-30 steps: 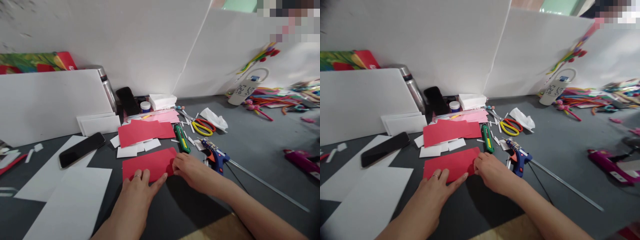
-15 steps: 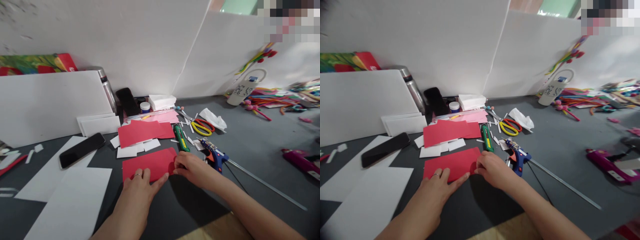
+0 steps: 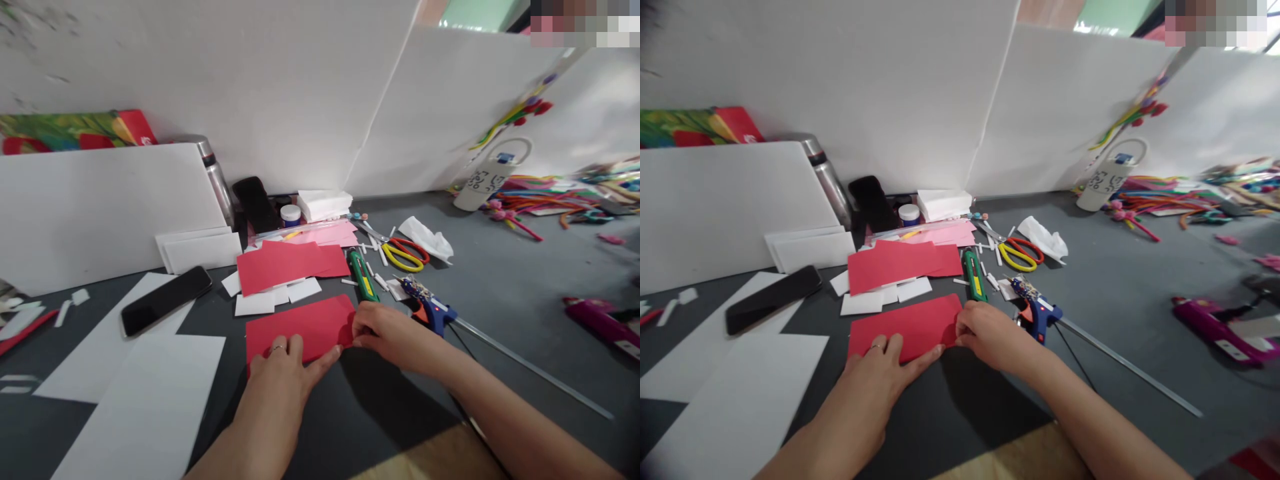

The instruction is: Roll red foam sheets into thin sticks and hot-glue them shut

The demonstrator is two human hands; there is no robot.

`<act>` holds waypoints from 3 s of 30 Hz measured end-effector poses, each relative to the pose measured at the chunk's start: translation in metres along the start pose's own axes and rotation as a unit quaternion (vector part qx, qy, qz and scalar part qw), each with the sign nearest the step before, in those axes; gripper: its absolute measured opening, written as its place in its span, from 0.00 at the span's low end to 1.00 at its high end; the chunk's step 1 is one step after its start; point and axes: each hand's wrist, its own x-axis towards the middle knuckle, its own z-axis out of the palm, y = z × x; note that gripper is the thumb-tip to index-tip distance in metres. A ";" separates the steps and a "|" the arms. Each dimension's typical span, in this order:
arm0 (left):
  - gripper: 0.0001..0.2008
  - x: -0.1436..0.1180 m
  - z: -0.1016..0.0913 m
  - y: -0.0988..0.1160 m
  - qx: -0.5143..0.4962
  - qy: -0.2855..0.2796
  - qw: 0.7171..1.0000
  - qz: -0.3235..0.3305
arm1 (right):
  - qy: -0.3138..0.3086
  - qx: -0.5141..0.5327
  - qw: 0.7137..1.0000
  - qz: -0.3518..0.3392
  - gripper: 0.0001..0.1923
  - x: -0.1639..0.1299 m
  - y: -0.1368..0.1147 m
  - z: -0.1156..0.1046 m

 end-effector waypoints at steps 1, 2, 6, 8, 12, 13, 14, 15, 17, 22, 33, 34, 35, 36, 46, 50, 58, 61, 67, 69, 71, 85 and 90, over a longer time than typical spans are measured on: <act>0.62 0.000 0.000 0.000 0.001 0.001 1.000 -0.001 | -0.001 0.000 1.000 -0.002 0.04 -0.001 0.000 -0.001; 0.62 0.000 -0.001 0.000 0.002 0.003 1.000 -0.002 | -0.001 -0.002 1.000 -0.004 0.04 -0.002 0.000 -0.003; 0.60 -0.001 0.000 -0.001 -0.003 0.015 1.000 0.008 | -0.003 -0.015 1.000 -0.012 0.06 -0.004 -0.003 -0.005; 0.58 -0.002 0.001 -0.001 -0.006 0.020 1.000 0.011 | -0.008 -0.027 0.999 -0.016 0.06 -0.004 -0.005 -0.006; 0.57 -0.002 0.001 -0.003 -0.005 0.022 1.000 0.008 | -0.009 -0.033 0.999 -0.014 0.06 -0.003 -0.006 -0.007; 0.58 -0.002 0.001 -0.003 -0.005 0.021 1.000 0.008 | -0.007 -0.030 0.999 -0.013 0.06 -0.004 -0.006 -0.007; 0.58 -0.002 0.001 -0.003 -0.006 0.020 1.000 0.011 | -0.005 -0.027 1.000 -0.010 0.06 -0.005 -0.006 -0.007; 0.58 -0.002 0.001 -0.003 -0.007 0.021 1.000 0.013 | -0.003 -0.024 1.000 -0.006 0.06 -0.005 -0.006 -0.007; 0.58 -0.003 0.001 -0.002 -0.008 0.026 0.999 0.016 | 0.000 -0.023 1.000 0.004 0.06 -0.007 -0.007 -0.008; 0.55 -0.002 0.003 -0.002 -0.014 0.032 0.999 0.006 | 0.002 -0.036 0.999 0.009 0.06 -0.008 -0.006 -0.007; 0.57 -0.003 0.009 -0.003 -0.009 0.068 0.998 0.008 | 0.039 0.010 0.999 0.022 0.06 -0.012 0.002 0.003; 0.56 -0.003 0.010 -0.003 -0.009 0.072 0.997 0.006 | 0.048 0.015 0.999 0.022 0.07 -0.013 0.002 0.004; 0.56 -0.003 0.011 -0.003 -0.007 0.074 0.997 0.005 | 0.055 0.020 0.998 0.022 0.07 -0.014 0.003 0.006; 0.57 -0.003 0.012 -0.003 -0.005 0.074 0.997 0.004 | 0.061 0.025 0.998 0.022 0.07 -0.015 0.003 0.006; 0.60 -0.003 0.006 -0.003 0.003 0.050 0.999 0.014 | 0.098 0.062 0.993 0.009 0.07 -0.018 0.005 0.012; 0.60 -0.003 0.007 -0.004 -0.001 0.042 0.999 0.013 | 0.127 0.072 0.989 0.003 0.09 -0.022 0.006 0.018; 0.59 -0.003 0.008 -0.004 0.001 0.046 0.999 0.011 | 0.151 0.027 0.988 -0.003 0.08 -0.026 0.006 0.029; 0.59 -0.002 0.005 -0.003 0.004 0.044 0.999 0.011 | 0.157 0.008 0.988 -0.008 0.07 -0.025 0.005 0.030; 0.59 -0.002 0.000 -0.001 0.020 0.024 0.999 0.008 | 0.142 -0.012 0.990 -0.008 0.08 -0.023 0.004 0.023; 0.58 -0.002 0.000 -0.001 0.018 0.026 0.999 0.009 | 0.141 -0.017 0.990 -0.004 0.08 -0.023 0.003 0.022; 0.58 -0.002 0.001 -0.001 0.016 0.029 0.999 0.009 | 0.143 -0.025 0.989 -0.001 0.08 -0.023 0.003 0.023; 0.58 -0.002 0.003 -0.004 -0.012 0.028 0.999 0.020 | 0.195 -0.129 0.972 -0.010 0.10 -0.023 0.000 0.033; 0.57 -0.002 0.006 -0.005 -0.011 0.043 0.999 0.018 | 0.223 -0.205 0.953 0.005 0.13 -0.029 -0.006 0.034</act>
